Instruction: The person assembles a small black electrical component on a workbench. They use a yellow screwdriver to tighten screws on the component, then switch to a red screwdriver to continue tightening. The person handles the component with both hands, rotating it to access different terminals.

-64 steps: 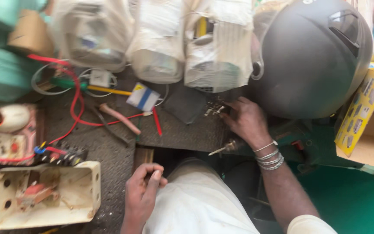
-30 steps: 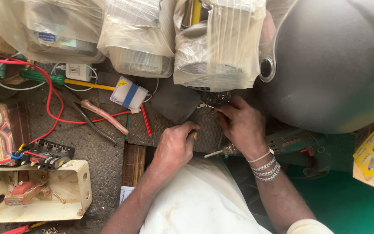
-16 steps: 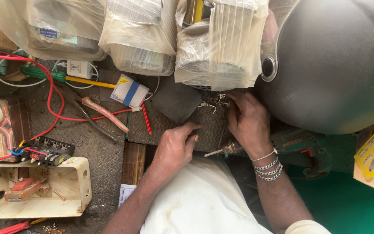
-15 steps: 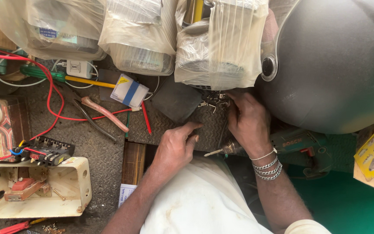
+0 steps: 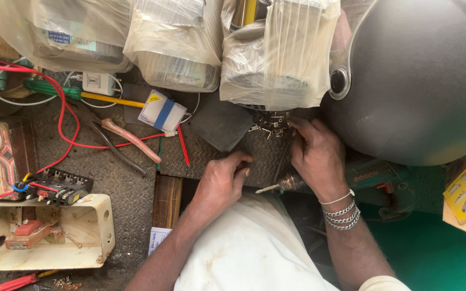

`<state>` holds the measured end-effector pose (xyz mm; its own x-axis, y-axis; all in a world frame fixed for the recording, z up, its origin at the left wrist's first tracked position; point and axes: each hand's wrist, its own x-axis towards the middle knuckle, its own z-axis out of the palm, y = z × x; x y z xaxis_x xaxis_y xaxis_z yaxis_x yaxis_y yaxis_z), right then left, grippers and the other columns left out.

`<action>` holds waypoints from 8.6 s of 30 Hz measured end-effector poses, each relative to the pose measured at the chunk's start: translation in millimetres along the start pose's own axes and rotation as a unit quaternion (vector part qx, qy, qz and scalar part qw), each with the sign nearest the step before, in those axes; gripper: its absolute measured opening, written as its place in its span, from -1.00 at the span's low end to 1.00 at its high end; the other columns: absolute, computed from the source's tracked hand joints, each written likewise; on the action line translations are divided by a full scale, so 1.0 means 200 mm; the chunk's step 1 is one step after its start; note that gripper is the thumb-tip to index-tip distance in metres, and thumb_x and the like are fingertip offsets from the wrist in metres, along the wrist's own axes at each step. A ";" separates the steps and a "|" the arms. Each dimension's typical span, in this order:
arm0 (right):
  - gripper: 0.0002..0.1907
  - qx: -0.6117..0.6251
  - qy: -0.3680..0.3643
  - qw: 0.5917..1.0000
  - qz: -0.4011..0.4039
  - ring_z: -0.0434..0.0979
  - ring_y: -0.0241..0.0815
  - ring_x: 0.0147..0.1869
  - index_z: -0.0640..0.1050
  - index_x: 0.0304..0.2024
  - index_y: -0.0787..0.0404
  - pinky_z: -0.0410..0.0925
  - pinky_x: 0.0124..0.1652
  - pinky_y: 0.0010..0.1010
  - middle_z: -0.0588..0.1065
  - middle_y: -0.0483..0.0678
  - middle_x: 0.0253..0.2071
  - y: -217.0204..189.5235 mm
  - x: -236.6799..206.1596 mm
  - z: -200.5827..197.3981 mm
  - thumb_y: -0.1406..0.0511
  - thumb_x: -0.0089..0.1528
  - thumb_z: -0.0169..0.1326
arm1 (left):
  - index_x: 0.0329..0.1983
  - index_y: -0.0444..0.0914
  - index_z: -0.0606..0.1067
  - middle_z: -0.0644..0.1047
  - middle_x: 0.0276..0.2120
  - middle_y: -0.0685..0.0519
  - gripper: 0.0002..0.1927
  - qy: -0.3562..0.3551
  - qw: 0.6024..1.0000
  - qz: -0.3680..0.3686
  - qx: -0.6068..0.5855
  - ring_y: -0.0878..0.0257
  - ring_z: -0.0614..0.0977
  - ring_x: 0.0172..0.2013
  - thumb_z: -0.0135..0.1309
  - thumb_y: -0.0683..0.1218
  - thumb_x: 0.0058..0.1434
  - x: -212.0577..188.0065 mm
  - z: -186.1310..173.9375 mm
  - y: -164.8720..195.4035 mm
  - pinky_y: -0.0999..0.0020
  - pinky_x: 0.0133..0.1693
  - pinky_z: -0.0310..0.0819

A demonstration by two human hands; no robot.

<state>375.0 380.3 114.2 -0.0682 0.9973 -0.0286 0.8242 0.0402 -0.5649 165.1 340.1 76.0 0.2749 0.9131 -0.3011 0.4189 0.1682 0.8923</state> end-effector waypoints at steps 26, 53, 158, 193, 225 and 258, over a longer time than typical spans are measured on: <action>-0.67 -0.071 -0.059 0.995 -0.021 0.54 0.01 -0.37 0.66 -0.05 0.08 0.43 -0.36 -0.18 0.49 0.01 -0.29 -0.02 0.06 0.01 0.34 0.11 0.29 | -0.21 -0.32 0.58 0.67 -0.43 -0.09 -0.87 -0.015 0.995 -0.102 -0.010 0.16 0.75 -0.41 0.14 -0.22 0.18 0.01 0.00 -0.02 0.27 -0.30 0.61; -0.79 0.096 0.164 0.894 -0.406 0.63 -0.26 -0.28 0.70 -0.28 0.19 0.48 -0.34 -0.49 0.57 -0.14 -0.27 0.07 -0.04 0.01 0.43 0.04 0.42 | 0.03 -0.35 0.63 0.67 -0.30 0.09 -0.71 -0.048 0.940 -0.064 -0.331 0.48 0.62 -0.37 0.24 -0.13 0.27 0.03 -0.02 0.17 0.57 -0.32 0.60; -0.90 0.070 -0.038 0.997 0.017 0.60 -0.05 -0.42 0.52 -0.28 0.34 0.43 -0.38 -0.29 0.54 0.11 -0.41 0.06 -0.11 -0.06 0.39 0.17 0.08 | -0.14 -0.36 0.63 0.66 -0.48 0.01 -0.82 0.009 0.974 -0.145 -0.174 0.36 0.66 -0.56 0.16 -0.18 0.24 0.10 0.09 0.10 0.47 -0.50 0.56; -0.88 0.213 0.024 0.976 0.029 0.48 -0.42 -0.42 0.55 -0.24 0.31 0.37 -0.36 -0.58 0.50 -0.15 -0.47 0.14 -0.14 -0.05 0.34 0.31 0.11 | 0.25 -0.41 0.33 0.63 -0.06 -0.12 -0.58 0.006 0.895 -0.217 -0.390 0.19 0.74 -0.21 -0.06 -0.20 0.34 0.13 0.20 -0.06 0.46 -0.23 0.67; -0.75 0.482 -0.449 0.742 -0.129 0.65 -0.22 -0.19 0.57 -0.08 0.47 0.53 -0.17 -0.48 0.62 0.05 -0.22 -0.84 -0.47 0.51 0.37 0.28 0.24 | -0.02 -0.36 0.61 0.67 -0.04 -0.12 -0.76 0.553 0.802 0.090 -0.208 0.19 0.75 -0.10 0.27 -0.15 0.29 -1.22 -0.23 -0.03 0.36 -0.07 0.69; 0.04 -0.079 -0.419 0.624 -0.655 0.39 0.04 0.36 0.36 0.35 0.12 0.24 0.32 -0.09 0.39 0.04 0.30 -1.97 -1.07 1.32 0.15 -0.17 0.48 | -0.09 -0.37 0.67 0.70 -0.31 -0.04 -0.77 0.750 0.505 -0.084 -0.419 0.29 0.69 -0.34 0.20 -0.27 0.18 -2.05 -0.03 -1.08 0.44 -0.25 0.61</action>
<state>-83.0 135.7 125.2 -0.9570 -0.2767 -0.0868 -0.2055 0.8584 -0.4700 -44.3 -68.9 8.9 -0.9315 0.0083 -0.3638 -0.3589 -0.1864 0.9146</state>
